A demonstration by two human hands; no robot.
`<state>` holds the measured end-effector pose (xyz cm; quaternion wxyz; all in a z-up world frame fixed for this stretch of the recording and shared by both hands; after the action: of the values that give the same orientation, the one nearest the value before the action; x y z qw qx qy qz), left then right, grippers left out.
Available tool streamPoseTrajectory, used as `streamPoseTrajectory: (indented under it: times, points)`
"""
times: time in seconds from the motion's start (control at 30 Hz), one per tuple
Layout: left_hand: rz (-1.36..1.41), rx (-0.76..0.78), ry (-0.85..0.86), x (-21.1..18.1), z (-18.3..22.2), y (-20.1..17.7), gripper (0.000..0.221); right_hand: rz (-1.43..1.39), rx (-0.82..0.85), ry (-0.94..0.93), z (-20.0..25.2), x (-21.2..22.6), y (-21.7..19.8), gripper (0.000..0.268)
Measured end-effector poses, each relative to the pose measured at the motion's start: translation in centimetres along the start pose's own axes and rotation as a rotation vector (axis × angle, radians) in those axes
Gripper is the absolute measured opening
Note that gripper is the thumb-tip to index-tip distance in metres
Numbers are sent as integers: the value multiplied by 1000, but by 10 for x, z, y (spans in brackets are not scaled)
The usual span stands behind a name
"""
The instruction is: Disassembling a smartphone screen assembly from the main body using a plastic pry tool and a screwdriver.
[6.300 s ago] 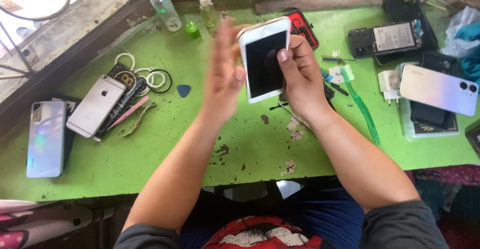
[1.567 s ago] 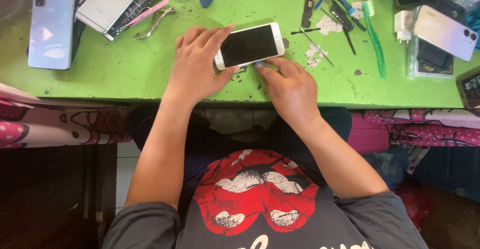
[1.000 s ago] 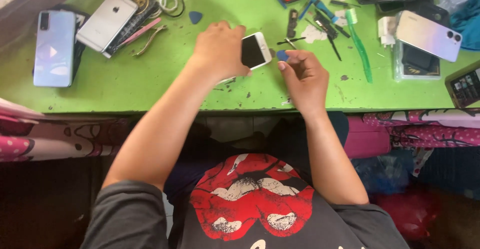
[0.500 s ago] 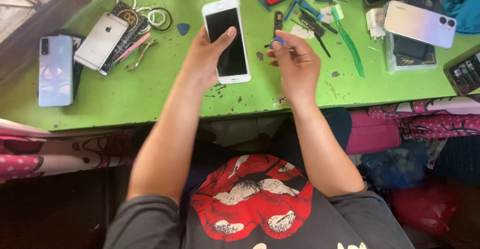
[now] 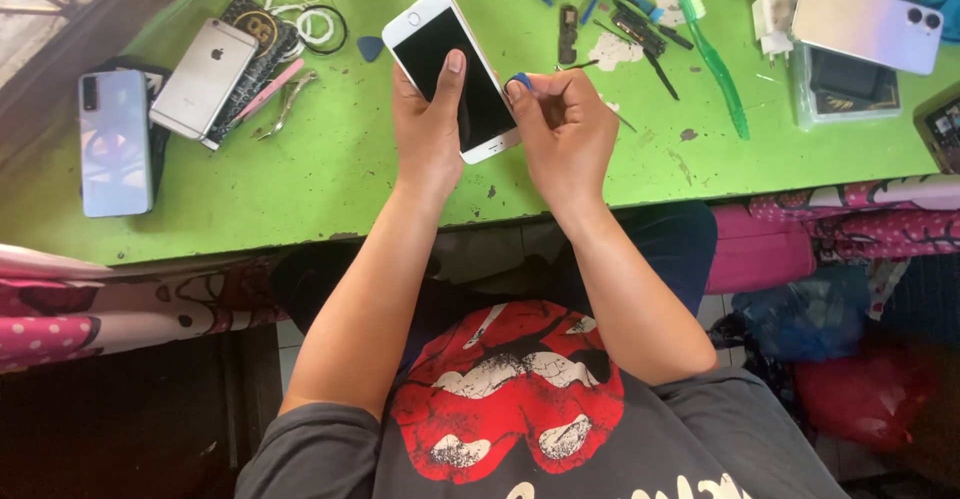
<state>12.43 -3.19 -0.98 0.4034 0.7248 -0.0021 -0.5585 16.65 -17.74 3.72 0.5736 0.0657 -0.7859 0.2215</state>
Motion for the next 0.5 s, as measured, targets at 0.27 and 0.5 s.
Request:
streamPoseTrajectory:
  times: [0.27,0.5]
  points:
    - [-102,-6,91,3,0,0,44,199,47,-176,0,8,2,12]
    - [-43,20,109,4,-3,-1,39,-300,163,432,-18,-13,-3,9]
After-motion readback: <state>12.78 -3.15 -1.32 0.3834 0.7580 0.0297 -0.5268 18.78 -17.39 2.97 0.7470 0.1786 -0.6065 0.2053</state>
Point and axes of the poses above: each hand's wrist, its own z-axis away from the middle knuckle, its own y-axis out of the palm, x = y × z, the point moved 4 cm from there along -z, towards the middle knuckle, and after that the axes turned 9 degrees about x, right-handed, at the moved point
